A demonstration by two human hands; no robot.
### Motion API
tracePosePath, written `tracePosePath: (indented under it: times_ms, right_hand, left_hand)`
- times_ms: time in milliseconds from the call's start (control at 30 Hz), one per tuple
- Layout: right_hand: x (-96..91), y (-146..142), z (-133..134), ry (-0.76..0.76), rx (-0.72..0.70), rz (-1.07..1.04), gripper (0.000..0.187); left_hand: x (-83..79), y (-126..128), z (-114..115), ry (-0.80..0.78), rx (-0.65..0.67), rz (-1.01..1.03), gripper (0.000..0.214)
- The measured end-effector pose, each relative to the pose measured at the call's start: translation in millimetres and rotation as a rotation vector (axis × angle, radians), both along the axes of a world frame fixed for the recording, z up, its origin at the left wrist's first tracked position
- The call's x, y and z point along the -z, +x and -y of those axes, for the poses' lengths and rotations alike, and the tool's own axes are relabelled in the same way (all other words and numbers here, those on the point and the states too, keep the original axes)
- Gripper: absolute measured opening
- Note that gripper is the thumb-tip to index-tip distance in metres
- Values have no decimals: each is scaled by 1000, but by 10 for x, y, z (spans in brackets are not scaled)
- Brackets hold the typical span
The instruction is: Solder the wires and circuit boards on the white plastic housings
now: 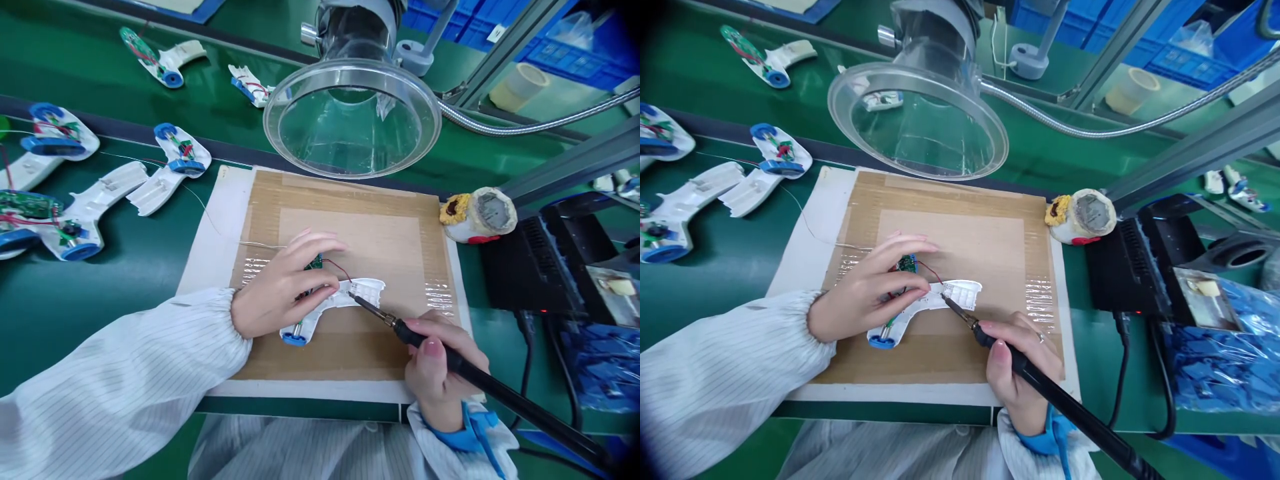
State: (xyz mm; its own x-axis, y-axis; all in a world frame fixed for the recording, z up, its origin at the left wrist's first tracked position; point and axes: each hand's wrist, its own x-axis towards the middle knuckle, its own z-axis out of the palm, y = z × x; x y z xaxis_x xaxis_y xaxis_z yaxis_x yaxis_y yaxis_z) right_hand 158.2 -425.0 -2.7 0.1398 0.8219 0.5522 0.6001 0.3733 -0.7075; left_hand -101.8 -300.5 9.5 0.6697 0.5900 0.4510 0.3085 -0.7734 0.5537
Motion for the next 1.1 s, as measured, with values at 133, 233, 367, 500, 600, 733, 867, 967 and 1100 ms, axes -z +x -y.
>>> tracePosePath:
  times_ms: [133, 233, 367, 500, 600, 733, 867, 967, 1100]
  right_hand:
    - [-27, 12, 14, -30, -18, 9, 22]
    - [-36, -2, 3, -39, -28, 25, 21]
    - [-26, -38, -56, 91, -100, 12, 21]
    - [-29, -36, -71, 94, -50, 10, 23]
    - [-30, -17, -44, 46, 2, 14, 24]
    - [-15, -3, -26, 1, -26, 10, 22]
    - [-18, -19, -61, 11, -52, 9, 19]
    - [-38, -45, -103, 81, -76, 13, 17]
    - [-48, -37, -108, 132, -92, 6, 20]
  left_hand:
    - [4, 2, -3, 18, -8, -13, 18]
    - [13, 3, -6, 36, -2, 1, 17]
    - [19, 32, -8, 32, -8, 32, 15]
    - [14, 87, -3, 33, -54, 32, 14]
    - [13, 102, -3, 42, -65, 25, 14]
    - [30, 96, -17, 40, -45, 32, 15]
    - [53, 141, -5, 41, -49, 34, 13]
    - [20, 149, 0, 70, -36, 58, 13]
    - [-167, -15, -150, 49, -219, 159, 13]
